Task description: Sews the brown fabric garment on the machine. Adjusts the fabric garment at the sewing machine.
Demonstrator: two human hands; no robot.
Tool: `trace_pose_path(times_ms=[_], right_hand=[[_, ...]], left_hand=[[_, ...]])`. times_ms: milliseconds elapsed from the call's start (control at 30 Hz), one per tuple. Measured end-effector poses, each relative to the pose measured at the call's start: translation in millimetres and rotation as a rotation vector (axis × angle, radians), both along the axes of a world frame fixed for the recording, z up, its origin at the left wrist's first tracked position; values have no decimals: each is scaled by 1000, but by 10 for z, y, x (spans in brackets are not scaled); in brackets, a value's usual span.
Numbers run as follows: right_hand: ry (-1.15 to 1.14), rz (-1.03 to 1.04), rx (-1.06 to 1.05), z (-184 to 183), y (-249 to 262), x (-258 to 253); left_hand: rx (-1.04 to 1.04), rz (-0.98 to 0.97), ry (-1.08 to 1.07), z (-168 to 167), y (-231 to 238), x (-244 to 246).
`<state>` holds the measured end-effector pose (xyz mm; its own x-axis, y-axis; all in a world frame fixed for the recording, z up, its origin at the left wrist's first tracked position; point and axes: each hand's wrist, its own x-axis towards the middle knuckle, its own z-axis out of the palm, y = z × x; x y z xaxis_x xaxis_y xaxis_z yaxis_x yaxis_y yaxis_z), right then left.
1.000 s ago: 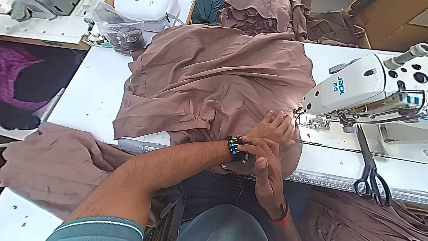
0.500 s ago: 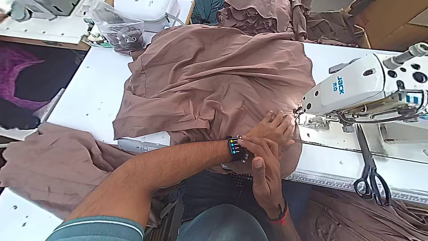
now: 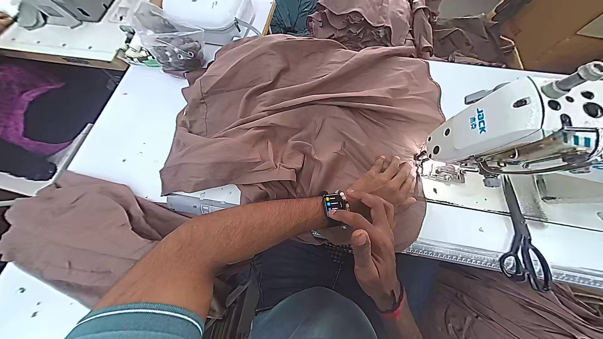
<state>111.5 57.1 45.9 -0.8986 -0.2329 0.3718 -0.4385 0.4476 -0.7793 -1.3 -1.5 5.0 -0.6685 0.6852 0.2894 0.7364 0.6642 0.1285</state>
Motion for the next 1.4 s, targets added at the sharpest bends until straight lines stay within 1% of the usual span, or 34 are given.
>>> trace_pose_path(times_ms=[33,67,100,167,233,467,567,700,767,867,1400], right_hand=[[-1,1,0,0,1,0],[-3,4,-5,4,2,0],[-2,4,-15,9,4,-3],[-2,-8,-50,19,8,-12],[-4,-23,-75,32,12,-23],[-29,-63,-127,18,5,-37],[-45,-76,-146,20,3,-39],[-49,-68,-149,15,4,-32],[-49,-70,-142,5,-1,-27],[-41,-80,-129,-8,-5,-21],[-34,-83,-79,-27,-3,-18]], left_hand=[[-80,1,-98,183,-37,45],[-234,6,-217,451,-76,101],[-188,8,-191,421,-85,116],[-74,37,-66,163,-12,80],[-57,65,-20,80,32,73],[-50,9,-12,13,-4,44],[-69,24,-54,50,6,61],[-65,15,-38,35,14,50],[-77,18,-35,73,5,60],[-60,22,-6,48,14,53],[-64,24,-1,43,15,52]])
